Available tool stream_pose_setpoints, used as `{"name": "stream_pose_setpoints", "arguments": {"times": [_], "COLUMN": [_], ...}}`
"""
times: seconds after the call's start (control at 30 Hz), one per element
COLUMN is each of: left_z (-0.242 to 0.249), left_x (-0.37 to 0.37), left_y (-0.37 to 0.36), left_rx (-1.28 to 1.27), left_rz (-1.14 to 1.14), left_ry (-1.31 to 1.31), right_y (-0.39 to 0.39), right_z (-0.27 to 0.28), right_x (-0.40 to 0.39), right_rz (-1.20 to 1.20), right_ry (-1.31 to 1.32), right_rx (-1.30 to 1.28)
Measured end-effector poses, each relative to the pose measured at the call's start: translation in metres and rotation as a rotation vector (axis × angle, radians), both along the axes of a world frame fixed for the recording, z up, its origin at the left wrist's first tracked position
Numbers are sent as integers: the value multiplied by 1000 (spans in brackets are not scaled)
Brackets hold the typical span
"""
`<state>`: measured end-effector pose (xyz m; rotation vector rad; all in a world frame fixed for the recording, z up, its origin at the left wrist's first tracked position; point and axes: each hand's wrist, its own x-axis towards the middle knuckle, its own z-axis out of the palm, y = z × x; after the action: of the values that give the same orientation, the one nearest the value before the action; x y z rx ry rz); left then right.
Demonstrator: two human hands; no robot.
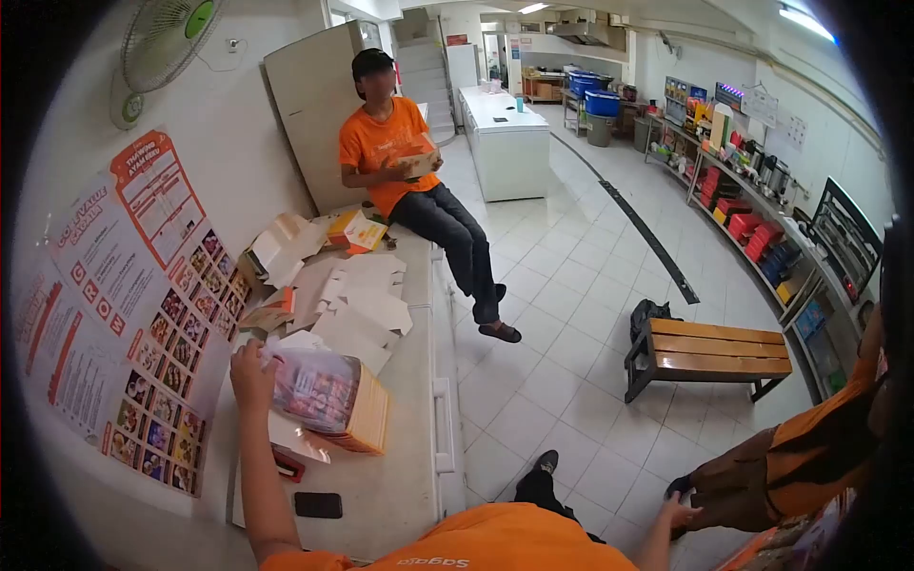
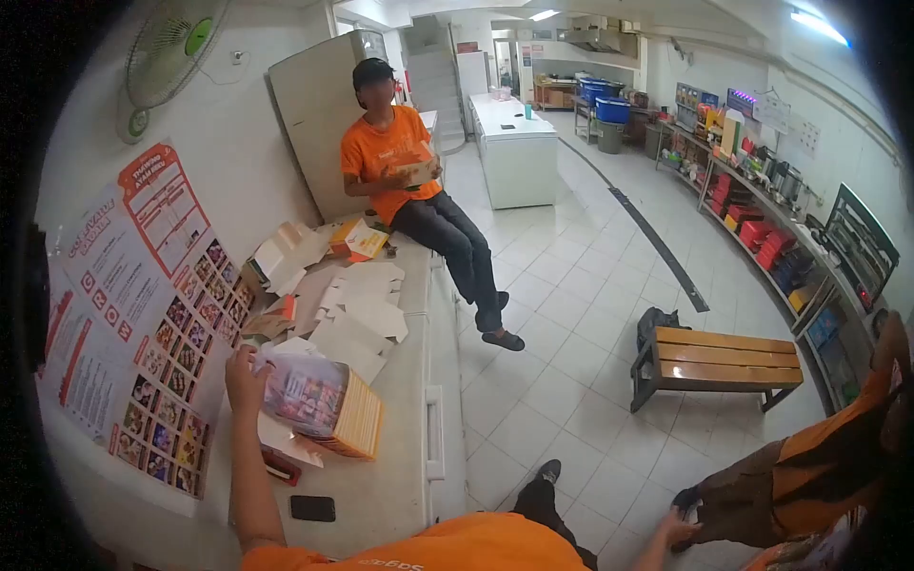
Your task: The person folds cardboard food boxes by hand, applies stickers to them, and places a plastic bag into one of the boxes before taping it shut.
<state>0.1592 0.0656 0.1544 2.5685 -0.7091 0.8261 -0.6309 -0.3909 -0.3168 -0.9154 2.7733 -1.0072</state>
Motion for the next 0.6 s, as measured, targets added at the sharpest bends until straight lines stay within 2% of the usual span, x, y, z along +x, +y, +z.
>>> {"name": "stream_pose_setpoints", "arguments": {"times": [0.1, 0.13, 0.23, 0.27, 0.3, 0.4, 0.47, 0.6], "left_z": [-10, -18, -32, -36, -37, -35, -27, -27], "left_x": [14, 25, 22, 28, 33, 39, 34, 38], "left_y": [9, 15, 5, 8, 13, 9, 3, 4], "left_rx": [-20, 20, 33, 9, -13, -6, 4, 17], "left_rz": [12, 51, 127, 83, 45, 84, 121, 106], "left_ry": [33, 31, 31, -1, -42, 5, 7, -16], "right_y": [13, -13, -15, -20, -13, 21, 43, 68], "right_z": [83, 16, 1, -43, -47, -22, -13, -19], "right_x": [1, -55, -63, -81, -66, -25, 9, 31], "right_rz": [35, 207, 341, 461, 375, 565, 723, 993], "right_ry": [53, 165, 154, -96, -211, -635, -728, -686], "right_rx": [136, 101, 58, 20, 74, 376, 588, 871]}}
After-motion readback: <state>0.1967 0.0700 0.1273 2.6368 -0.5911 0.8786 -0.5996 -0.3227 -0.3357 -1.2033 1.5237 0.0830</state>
